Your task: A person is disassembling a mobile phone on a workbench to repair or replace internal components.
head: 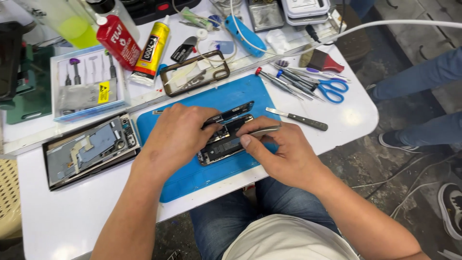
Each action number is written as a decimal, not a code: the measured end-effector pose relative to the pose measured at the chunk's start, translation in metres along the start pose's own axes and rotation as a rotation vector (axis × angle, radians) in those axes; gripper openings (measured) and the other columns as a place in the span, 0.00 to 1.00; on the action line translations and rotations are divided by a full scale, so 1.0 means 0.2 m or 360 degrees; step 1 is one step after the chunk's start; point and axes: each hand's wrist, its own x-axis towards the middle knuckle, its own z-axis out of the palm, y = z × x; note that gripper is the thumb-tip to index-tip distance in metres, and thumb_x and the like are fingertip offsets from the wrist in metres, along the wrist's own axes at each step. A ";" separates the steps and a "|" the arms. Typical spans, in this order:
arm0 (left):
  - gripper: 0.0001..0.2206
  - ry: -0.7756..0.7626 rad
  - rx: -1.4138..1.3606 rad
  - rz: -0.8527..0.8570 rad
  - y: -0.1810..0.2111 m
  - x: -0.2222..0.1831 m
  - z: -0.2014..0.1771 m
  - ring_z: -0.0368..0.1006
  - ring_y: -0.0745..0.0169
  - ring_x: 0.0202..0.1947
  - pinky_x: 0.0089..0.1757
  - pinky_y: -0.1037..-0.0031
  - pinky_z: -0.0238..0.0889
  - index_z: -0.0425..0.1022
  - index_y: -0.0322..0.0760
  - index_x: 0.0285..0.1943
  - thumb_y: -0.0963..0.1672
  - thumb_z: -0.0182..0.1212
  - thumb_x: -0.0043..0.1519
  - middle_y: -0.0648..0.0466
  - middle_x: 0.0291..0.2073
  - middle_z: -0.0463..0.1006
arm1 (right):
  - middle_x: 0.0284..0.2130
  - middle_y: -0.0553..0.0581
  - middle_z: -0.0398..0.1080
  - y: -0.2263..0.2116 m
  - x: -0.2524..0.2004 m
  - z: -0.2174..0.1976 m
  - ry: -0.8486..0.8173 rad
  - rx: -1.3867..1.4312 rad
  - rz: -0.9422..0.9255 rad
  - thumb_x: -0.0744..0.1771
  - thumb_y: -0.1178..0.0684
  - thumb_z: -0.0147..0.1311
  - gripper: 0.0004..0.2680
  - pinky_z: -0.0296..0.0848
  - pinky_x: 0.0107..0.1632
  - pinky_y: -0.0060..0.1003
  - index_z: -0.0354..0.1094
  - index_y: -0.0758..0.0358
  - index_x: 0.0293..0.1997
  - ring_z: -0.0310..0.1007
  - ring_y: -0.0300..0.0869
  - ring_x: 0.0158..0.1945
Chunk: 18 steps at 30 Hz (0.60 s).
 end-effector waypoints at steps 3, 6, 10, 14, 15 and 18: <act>0.06 -0.0018 0.0010 -0.0029 0.00 0.00 0.00 0.73 0.31 0.33 0.34 0.49 0.62 0.82 0.49 0.44 0.48 0.61 0.64 0.47 0.28 0.83 | 0.37 0.51 0.76 0.00 -0.01 0.00 -0.0014 0.0145 0.0092 0.69 0.50 0.51 0.08 0.79 0.35 0.29 0.74 0.61 0.45 0.76 0.37 0.38; 0.05 -0.0019 -0.0006 -0.0050 0.00 0.00 0.00 0.72 0.33 0.33 0.34 0.49 0.62 0.82 0.51 0.43 0.47 0.61 0.64 0.47 0.27 0.82 | 0.37 0.51 0.76 0.00 -0.01 0.00 -0.0043 0.0120 0.0026 0.70 0.49 0.50 0.09 0.78 0.40 0.31 0.73 0.63 0.44 0.75 0.37 0.36; 0.05 -0.0036 0.0010 -0.0066 0.00 0.00 0.00 0.72 0.32 0.32 0.34 0.49 0.61 0.82 0.51 0.43 0.48 0.61 0.64 0.47 0.27 0.82 | 0.40 0.53 0.77 0.03 -0.01 0.00 -0.0048 0.0057 -0.0246 0.71 0.51 0.48 0.10 0.60 0.74 0.60 0.73 0.63 0.37 0.80 0.44 0.43; 0.06 -0.0051 -0.0004 -0.0074 0.00 0.00 -0.01 0.72 0.34 0.30 0.33 0.51 0.61 0.81 0.49 0.44 0.47 0.61 0.65 0.48 0.25 0.82 | 0.31 0.49 0.75 0.00 0.00 -0.01 -0.0069 0.0145 -0.0073 0.70 0.50 0.51 0.07 0.70 0.37 0.32 0.73 0.60 0.42 0.74 0.37 0.30; 0.06 -0.0051 -0.0003 -0.0074 0.01 0.00 -0.01 0.72 0.34 0.30 0.33 0.51 0.61 0.81 0.49 0.44 0.47 0.61 0.65 0.48 0.25 0.82 | 0.31 0.49 0.75 0.00 -0.01 -0.01 -0.0068 0.0145 -0.0074 0.70 0.50 0.51 0.07 0.70 0.37 0.32 0.73 0.60 0.42 0.74 0.37 0.30; 0.07 -0.0044 0.0004 -0.0083 0.01 0.00 -0.01 0.72 0.31 0.33 0.34 0.49 0.61 0.82 0.50 0.46 0.48 0.61 0.65 0.46 0.27 0.82 | 0.34 0.49 0.74 0.00 -0.01 -0.01 -0.0102 0.0185 0.0053 0.70 0.49 0.50 0.08 0.69 0.27 0.27 0.74 0.60 0.44 0.68 0.35 0.29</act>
